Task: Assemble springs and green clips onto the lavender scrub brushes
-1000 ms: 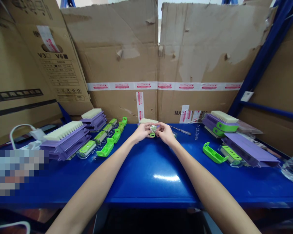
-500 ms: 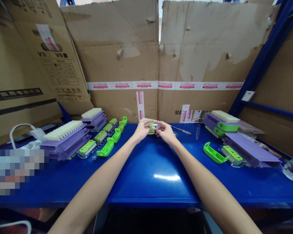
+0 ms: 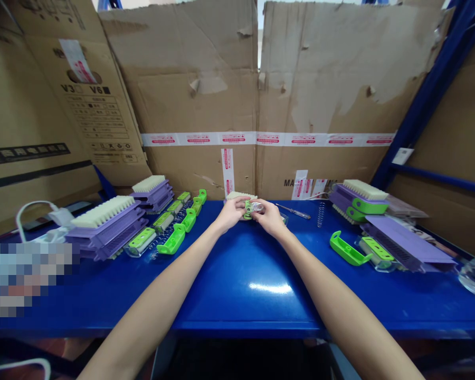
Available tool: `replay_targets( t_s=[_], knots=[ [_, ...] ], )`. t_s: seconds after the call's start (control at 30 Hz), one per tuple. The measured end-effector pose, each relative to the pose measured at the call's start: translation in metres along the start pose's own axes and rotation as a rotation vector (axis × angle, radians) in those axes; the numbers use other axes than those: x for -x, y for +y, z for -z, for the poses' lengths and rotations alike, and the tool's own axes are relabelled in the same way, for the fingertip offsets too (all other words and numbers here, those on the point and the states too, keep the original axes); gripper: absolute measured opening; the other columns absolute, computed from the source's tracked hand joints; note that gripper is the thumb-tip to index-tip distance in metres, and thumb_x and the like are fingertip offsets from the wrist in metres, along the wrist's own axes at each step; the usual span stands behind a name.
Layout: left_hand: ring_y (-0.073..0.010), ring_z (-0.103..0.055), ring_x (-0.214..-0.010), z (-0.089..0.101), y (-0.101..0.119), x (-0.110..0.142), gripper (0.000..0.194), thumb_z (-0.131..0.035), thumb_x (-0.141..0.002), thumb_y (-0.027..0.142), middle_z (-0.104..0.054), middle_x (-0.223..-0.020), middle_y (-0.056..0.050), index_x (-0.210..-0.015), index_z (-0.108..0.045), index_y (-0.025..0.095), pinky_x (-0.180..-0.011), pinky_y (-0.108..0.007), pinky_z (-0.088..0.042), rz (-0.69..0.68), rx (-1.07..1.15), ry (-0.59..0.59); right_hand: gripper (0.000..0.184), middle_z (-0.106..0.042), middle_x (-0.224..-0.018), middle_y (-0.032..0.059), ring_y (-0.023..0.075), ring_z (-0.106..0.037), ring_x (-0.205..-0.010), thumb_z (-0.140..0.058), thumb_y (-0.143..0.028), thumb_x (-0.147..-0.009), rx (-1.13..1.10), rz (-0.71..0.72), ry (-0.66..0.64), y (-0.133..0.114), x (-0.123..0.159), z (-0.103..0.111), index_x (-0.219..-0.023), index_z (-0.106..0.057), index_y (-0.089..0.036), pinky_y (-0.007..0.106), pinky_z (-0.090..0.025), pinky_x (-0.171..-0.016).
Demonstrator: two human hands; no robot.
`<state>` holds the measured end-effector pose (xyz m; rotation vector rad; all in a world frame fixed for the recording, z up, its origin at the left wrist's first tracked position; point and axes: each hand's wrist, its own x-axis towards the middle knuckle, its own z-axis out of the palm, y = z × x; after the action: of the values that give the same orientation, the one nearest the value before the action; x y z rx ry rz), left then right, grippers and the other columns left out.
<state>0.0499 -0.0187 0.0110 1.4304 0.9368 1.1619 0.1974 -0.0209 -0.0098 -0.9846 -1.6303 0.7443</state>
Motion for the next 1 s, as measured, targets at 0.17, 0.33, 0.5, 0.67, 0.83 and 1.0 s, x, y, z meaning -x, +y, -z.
replay_targets(
  t_s=[0.17, 0.33, 0.5, 0.67, 0.83, 1.0],
  knots=[
    [-0.0133, -0.066, -0.068, 0.003, 0.009, 0.006, 0.042, -0.057, -0.075, -0.003, -0.066, -0.089, -0.006, -0.114, -0.058, 0.013, -0.063, -0.031, -0.059, 0.065, -0.019, -0.064, 0.045, -0.065, -0.07, 0.0014, 0.0135, -0.058, -0.055, -0.073, -0.026, -0.055, -0.154, -0.092, -0.018, -0.002, -0.001, -0.001, -0.096, -0.062, -0.013, 0.026, -0.049, -0.051],
    [-0.0123, -0.066, -0.066, 0.003, 0.012, 0.008, 0.044, -0.056, -0.078, 0.0, -0.066, -0.094, -0.008, -0.121, -0.055, 0.014, -0.058, -0.027, -0.059, 0.059, -0.07, -0.091, 0.05, -0.059, -0.062, -0.0036, 0.0134, -0.059, -0.055, -0.075, -0.024, -0.053, -0.21, -0.101, -0.005, -0.011, 0.002, 0.0, -0.1, -0.06, -0.016, 0.027, -0.052, -0.053],
    [-0.0111, -0.064, -0.064, 0.001, 0.009, 0.006, 0.046, -0.053, -0.079, 0.001, -0.066, -0.1, -0.009, -0.123, -0.053, 0.013, -0.052, -0.023, -0.057, 0.044, -0.189, -0.101, 0.047, -0.06, -0.062, -0.0038, 0.0128, -0.058, -0.052, -0.074, -0.023, -0.053, -0.175, -0.13, 0.015, -0.011, 0.002, -0.002, -0.096, -0.058, -0.017, 0.026, -0.052, -0.05],
    [-0.0092, -0.062, -0.061, 0.002, 0.01, 0.006, 0.047, -0.052, -0.079, 0.001, -0.065, -0.094, -0.008, -0.125, -0.053, 0.013, -0.048, -0.019, -0.054, 0.055, -0.272, -0.124, 0.048, -0.063, -0.065, -0.0026, 0.0131, -0.059, -0.051, -0.077, -0.021, -0.05, -0.165, -0.201, 0.024, -0.012, 0.002, -0.003, -0.093, -0.055, -0.017, 0.026, -0.053, -0.048],
    [-0.0137, -0.065, -0.071, 0.006, 0.008, 0.006, 0.052, -0.056, -0.076, 0.0, -0.065, -0.093, -0.008, -0.126, -0.051, 0.012, -0.054, -0.023, -0.057, 0.062, -0.171, -0.204, 0.043, -0.062, -0.06, -0.0026, 0.0117, -0.058, -0.05, -0.079, -0.019, -0.05, -0.207, -0.259, 0.023, -0.016, 0.003, 0.0, -0.087, -0.057, -0.016, 0.025, -0.054, -0.048],
    [-0.0145, -0.065, -0.07, 0.009, 0.008, 0.008, 0.057, -0.059, -0.071, -0.003, -0.066, -0.092, -0.008, -0.125, -0.051, 0.011, -0.055, -0.026, -0.058, 0.061, -0.096, -0.228, 0.042, -0.062, -0.058, -0.0013, 0.0116, -0.059, -0.051, -0.08, -0.016, -0.053, -0.299, -0.302, -0.019, -0.018, 0.004, 0.004, -0.088, -0.058, -0.014, 0.026, -0.056, -0.054]
  ],
)
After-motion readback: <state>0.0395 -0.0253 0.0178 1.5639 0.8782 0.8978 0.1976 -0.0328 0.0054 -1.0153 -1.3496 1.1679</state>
